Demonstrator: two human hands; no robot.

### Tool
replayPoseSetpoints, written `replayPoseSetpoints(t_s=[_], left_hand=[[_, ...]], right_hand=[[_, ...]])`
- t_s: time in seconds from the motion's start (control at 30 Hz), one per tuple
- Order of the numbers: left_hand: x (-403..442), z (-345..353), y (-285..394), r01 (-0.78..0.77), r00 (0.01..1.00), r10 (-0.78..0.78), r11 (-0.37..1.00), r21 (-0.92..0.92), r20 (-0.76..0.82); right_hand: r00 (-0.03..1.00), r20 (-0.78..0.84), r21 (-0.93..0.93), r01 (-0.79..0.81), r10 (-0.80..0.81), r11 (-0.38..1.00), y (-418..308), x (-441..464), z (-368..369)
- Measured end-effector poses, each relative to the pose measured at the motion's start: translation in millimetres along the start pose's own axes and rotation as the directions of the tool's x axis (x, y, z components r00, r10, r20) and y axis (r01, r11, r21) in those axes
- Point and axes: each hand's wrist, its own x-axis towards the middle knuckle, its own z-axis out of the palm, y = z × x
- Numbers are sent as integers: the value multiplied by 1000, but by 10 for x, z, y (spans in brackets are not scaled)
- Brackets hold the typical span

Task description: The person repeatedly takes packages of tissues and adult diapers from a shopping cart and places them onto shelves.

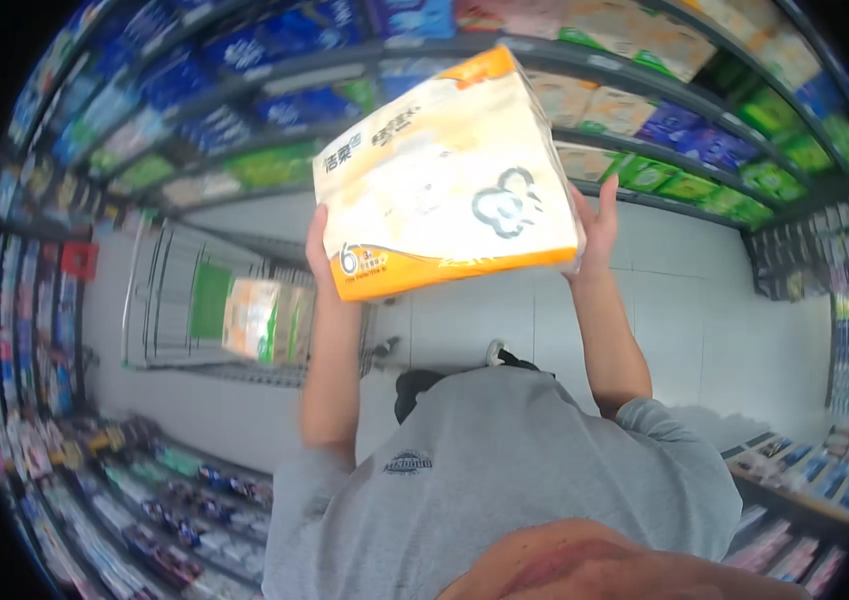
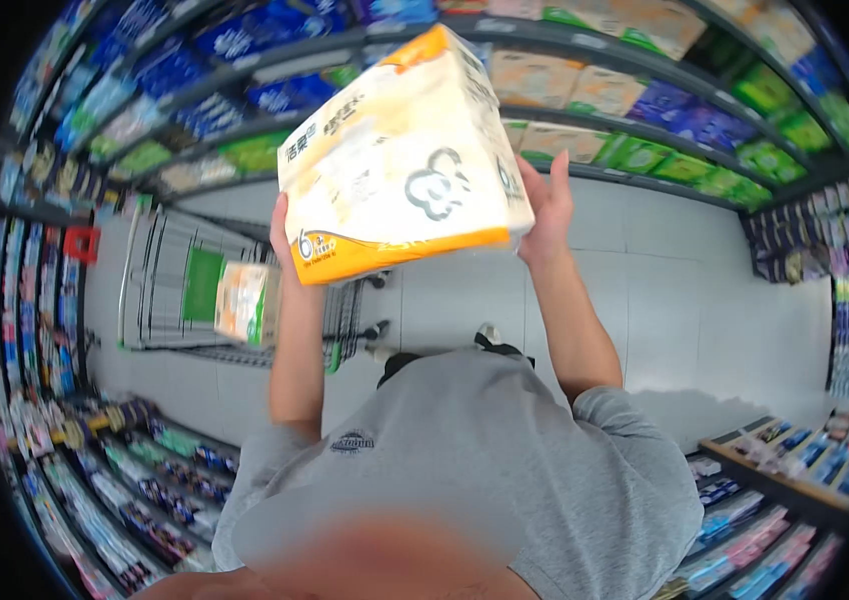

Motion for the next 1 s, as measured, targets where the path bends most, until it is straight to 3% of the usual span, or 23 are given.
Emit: replayPoseSetpoints(t_s=[0.07, 0.13, 0.17, 0.23, 0.27, 0.33, 0.37, 0.43, 0.47, 0.5, 0.57, 0.6, 0.67, 0.7, 0.73, 0.8, 0.83, 0.87, 0.93, 0.97, 1.0], left_hand=[[174, 449, -582, -29, 1000, 29, 1000, 4, 3], [327, 791, -1081, -67, 998, 67, 998, -3, -9], [400, 896, -1277, -67, 997, 67, 998, 1, 28], [535, 1160, -1684, -52, 996, 51, 999, 9, 78], [576, 1274, -1882, -43, 995, 42, 999, 10, 96], [628, 1435, -2215, -4, 998, -5, 990, 140, 69], [636, 1494, -2368, 0, 997, -12, 989, 151, 82], [676, 1556, -2618, -71, 993, 34, 941, 331, 116], [795, 1410, -2682, -66, 991, 21, 939, 337, 135], [976, 1153, -2731, 141, 952, -159, 986, 86, 262], [1112, 1423, -2788, 378, 860, -336, 925, -37, 383], [1246, 1533, -2836, 399, 851, -355, 916, -36, 387], [1630, 1635, -2826, 446, 819, -430, 894, 50, 379], [1717, 1921, -2887, 405, 879, -418, 908, 106, 228], [1904, 1941, -2942, 411, 872, -425, 905, 109, 241], [2373, 2015, -3011, 340, 830, -450, 877, 340, 329], [2604, 2067, -3067, 358, 743, -537, 823, 441, 399], [2831, 2067, -3136, 366, 730, -548, 818, 445, 409], [3290, 2170, -3412, 152, 699, -597, 662, 734, 393], [3473, 2201, -3557, 99, 749, -554, 636, 765, 364], [3561, 2345, -3704, 108, 738, -567, 634, 766, 365]], right_hand=[[997, 29, 32, 70, -71, 997, -307, -152, -318], [928, 333, -61, 198, -167, 978, -513, -269, -633], [923, 335, -64, 223, -190, 973, -595, -328, -677], [890, 281, -385, 448, -360, 807, -789, -377, -711], [882, 283, -384, 465, -377, 798, -921, -373, -779], [885, -70, -300, 421, -460, 856, -1099, -323, -911], [864, -148, -232, 442, -481, 867, -1185, -291, -979], [848, -186, -202, 460, -496, 864, -1365, -296, -1154], [839, -225, -187, 463, -496, 867, -1457, -303, -1237], [814, -287, -149, 482, -504, 863, -1565, -343, -1234], [820, -287, -74, 497, -496, 865, -1850, -362, -1387], [841, -272, 0, 487, -468, 873, -1978, -378, -1484], [825, -290, -22, 502, -486, 865, -2068, -313, -1623], [836, -267, -20, 493, -480, 870, -2174, -285, -1728], [846, -239, -20, 486, -476, 874, -2240, -253, -1808], [854, -230, -52, 468, -467, 882, -2464, -192, -1940], [868, -223, -81, 438, -444, 896, -2596, -146, -2018], [857, -229, -85, 454, -461, 887, -2727, -100, -2108], [845, -259, -256, 407, -468, 877, -3097, 50, -2312], [835, -272, -260, 415, -478, 872, -3283, 114, -2392], [836, -221, -344, 415, -503, 842, -3511, 186, -2379]])
